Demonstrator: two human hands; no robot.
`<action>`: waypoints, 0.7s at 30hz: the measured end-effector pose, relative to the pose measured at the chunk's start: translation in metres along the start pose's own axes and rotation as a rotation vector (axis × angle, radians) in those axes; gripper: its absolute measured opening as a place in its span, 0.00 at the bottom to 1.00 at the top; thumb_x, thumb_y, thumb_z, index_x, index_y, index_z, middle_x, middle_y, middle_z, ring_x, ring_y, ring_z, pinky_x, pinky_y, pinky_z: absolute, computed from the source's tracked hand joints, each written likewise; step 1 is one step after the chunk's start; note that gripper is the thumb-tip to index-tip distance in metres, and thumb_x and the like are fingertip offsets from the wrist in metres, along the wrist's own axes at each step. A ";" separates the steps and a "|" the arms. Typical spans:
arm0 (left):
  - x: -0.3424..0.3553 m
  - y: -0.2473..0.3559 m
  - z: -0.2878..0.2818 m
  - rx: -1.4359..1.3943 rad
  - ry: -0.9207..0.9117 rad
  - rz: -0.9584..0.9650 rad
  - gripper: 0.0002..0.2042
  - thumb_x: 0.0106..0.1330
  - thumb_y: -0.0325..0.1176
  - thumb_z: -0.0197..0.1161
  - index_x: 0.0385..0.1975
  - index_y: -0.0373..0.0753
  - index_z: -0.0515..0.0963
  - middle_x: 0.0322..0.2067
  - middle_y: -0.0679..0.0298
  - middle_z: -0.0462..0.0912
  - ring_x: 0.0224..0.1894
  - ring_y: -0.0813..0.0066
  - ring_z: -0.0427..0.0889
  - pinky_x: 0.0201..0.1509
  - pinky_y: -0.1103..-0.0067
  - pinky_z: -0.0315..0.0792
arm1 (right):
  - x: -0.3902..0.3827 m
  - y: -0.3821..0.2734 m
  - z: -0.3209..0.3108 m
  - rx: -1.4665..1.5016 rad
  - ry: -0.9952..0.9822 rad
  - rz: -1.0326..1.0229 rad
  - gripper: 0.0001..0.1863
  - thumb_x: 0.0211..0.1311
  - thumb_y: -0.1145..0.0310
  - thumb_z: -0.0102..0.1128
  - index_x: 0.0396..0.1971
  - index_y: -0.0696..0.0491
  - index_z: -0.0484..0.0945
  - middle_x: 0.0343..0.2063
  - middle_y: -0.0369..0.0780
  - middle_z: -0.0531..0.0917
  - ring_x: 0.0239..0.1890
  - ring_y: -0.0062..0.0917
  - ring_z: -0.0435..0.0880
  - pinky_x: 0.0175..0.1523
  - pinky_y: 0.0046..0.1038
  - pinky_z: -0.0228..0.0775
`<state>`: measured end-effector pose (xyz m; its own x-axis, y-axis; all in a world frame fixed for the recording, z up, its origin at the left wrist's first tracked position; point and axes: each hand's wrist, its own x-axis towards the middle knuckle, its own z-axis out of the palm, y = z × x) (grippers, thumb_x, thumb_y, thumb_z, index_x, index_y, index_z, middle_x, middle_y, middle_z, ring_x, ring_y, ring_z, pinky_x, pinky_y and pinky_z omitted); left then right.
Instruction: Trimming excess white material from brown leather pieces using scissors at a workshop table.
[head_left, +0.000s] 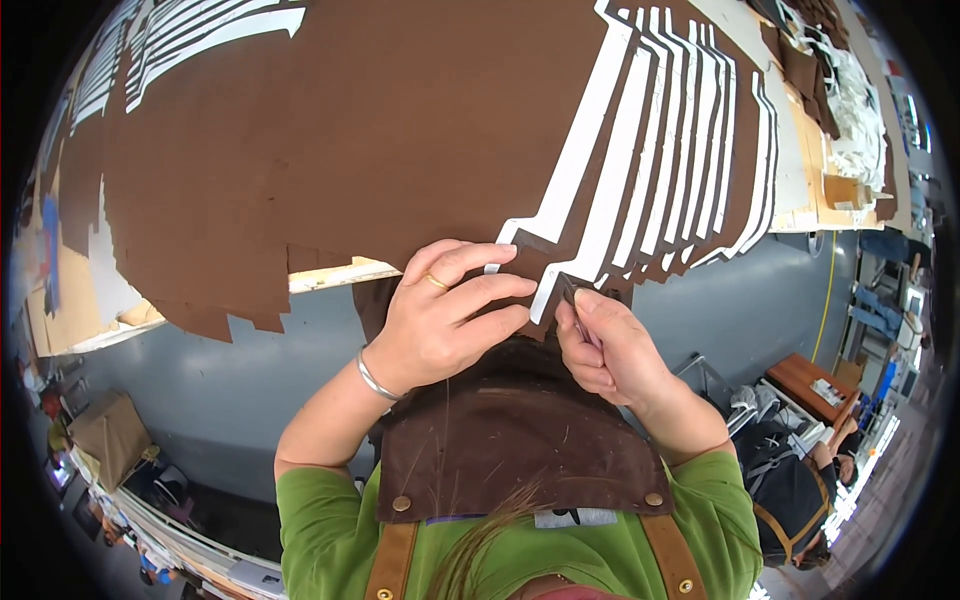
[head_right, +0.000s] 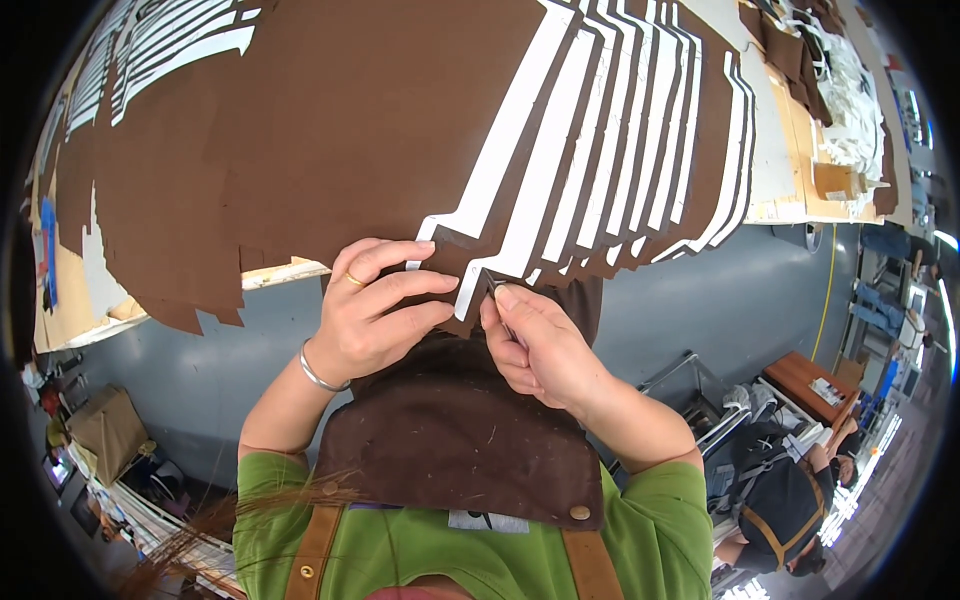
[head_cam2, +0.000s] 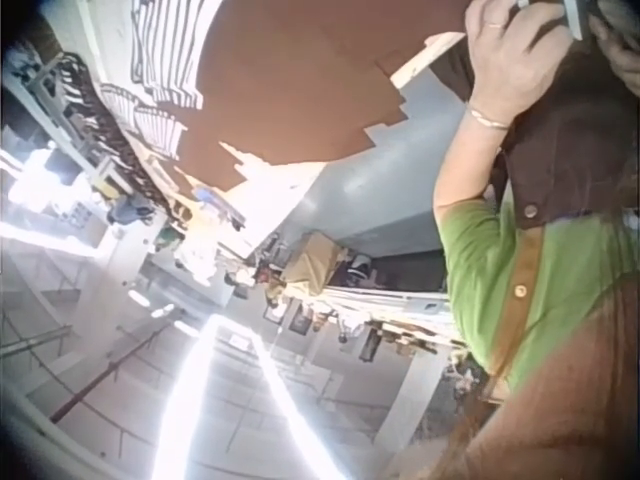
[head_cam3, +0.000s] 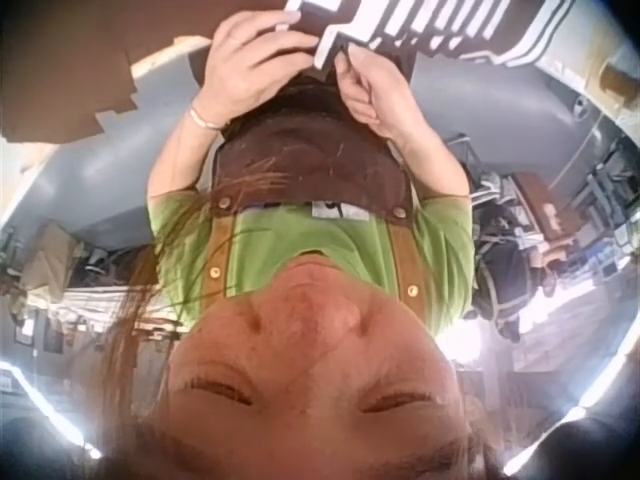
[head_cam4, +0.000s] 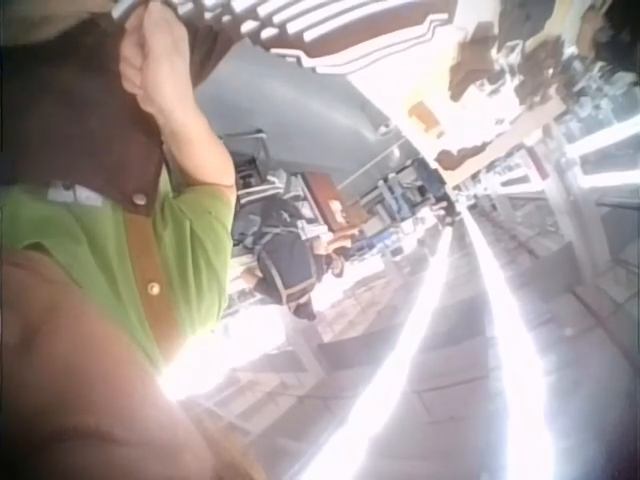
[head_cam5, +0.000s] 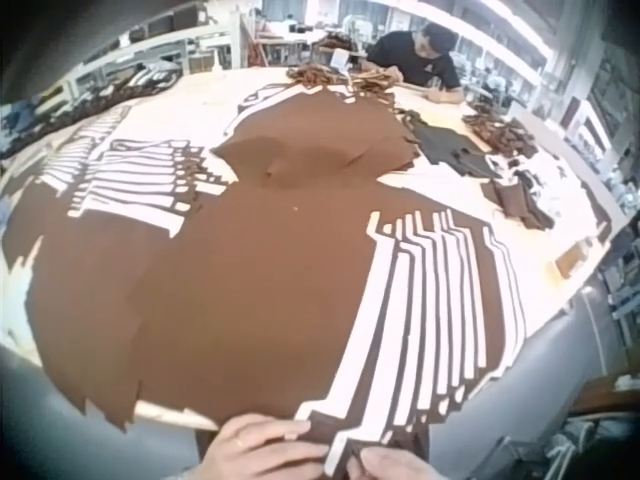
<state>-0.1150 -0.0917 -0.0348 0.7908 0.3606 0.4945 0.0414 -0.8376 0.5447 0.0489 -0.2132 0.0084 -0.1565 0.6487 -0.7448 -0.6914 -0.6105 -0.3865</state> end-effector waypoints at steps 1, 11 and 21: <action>0.000 0.001 -0.001 0.009 0.000 -0.003 0.03 0.44 0.30 0.61 0.20 0.45 0.77 0.33 0.73 0.78 0.47 0.71 0.72 0.46 0.72 0.67 | 0.001 0.001 0.001 0.014 -0.006 -0.001 0.15 0.66 0.57 0.36 0.28 0.52 0.66 0.10 0.29 0.59 0.08 0.11 0.51 0.11 0.14 0.41; 0.000 0.003 0.005 -0.020 0.050 0.002 0.04 0.42 0.30 0.65 0.17 0.45 0.77 0.32 0.73 0.78 0.45 0.71 0.73 0.44 0.73 0.66 | 0.001 0.005 -0.004 0.045 0.018 -0.012 0.15 0.65 0.57 0.37 0.27 0.51 0.66 0.09 0.29 0.58 0.07 0.11 0.50 0.10 0.15 0.40; -0.001 0.002 0.000 -0.040 0.049 -0.026 0.05 0.42 0.31 0.65 0.20 0.46 0.77 0.34 0.75 0.79 0.46 0.72 0.73 0.46 0.73 0.66 | 0.006 0.006 -0.002 0.085 -0.016 -0.020 0.15 0.65 0.56 0.38 0.25 0.50 0.63 0.07 0.30 0.56 0.04 0.12 0.49 0.07 0.15 0.39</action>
<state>-0.1160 -0.0935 -0.0344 0.7589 0.4028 0.5117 0.0364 -0.8108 0.5842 0.0451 -0.2137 0.0005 -0.1525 0.6682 -0.7282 -0.7519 -0.5566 -0.3534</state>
